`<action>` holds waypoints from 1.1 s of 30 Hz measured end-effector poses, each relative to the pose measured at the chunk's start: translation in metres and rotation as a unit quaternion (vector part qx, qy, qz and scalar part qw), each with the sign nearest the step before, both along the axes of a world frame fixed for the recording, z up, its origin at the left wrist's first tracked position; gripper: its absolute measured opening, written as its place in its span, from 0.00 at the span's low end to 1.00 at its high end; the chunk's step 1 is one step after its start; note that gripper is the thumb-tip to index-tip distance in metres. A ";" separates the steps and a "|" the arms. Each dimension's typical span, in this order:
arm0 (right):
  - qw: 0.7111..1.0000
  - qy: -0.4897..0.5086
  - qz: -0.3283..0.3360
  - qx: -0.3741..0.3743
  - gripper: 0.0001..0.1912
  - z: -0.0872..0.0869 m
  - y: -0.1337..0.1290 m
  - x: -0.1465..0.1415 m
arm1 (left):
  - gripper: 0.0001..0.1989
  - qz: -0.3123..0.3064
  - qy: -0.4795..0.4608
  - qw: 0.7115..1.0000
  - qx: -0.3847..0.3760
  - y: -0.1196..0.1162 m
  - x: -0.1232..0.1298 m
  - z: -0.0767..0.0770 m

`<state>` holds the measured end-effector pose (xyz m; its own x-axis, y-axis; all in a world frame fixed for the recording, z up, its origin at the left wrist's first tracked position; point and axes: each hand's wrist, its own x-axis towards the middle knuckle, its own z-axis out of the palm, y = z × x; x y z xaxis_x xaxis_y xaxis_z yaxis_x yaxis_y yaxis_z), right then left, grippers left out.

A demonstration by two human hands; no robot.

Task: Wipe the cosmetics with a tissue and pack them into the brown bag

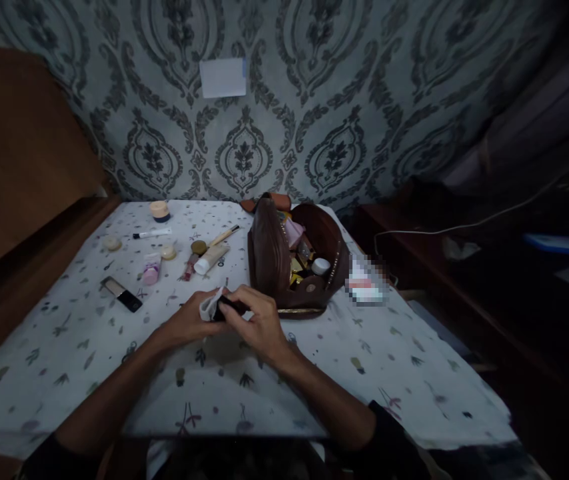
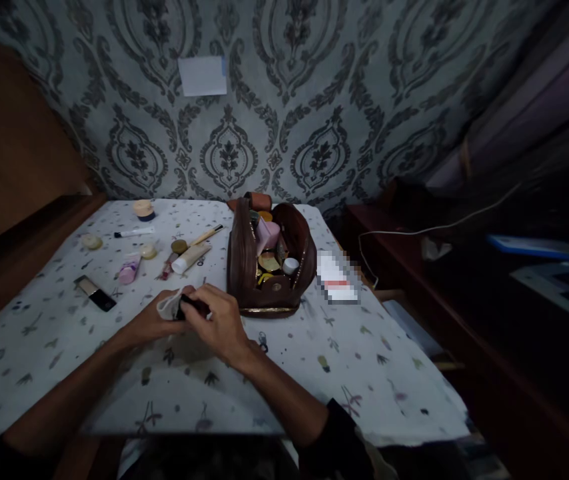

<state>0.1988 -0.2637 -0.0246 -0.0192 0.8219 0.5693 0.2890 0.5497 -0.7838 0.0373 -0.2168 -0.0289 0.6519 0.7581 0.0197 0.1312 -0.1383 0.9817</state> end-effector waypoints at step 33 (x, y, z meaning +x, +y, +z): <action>0.961 0.219 -0.160 0.048 0.13 0.088 -0.029 0.140 | 0.19 -0.065 0.166 0.931 0.319 0.002 0.045 0.059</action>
<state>0.3385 -0.2925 0.0632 0.4850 0.6890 0.5386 0.1099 0.5630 -0.8191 0.0826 -0.2143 0.0302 0.7876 0.5754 0.2205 0.3537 -0.7151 0.6029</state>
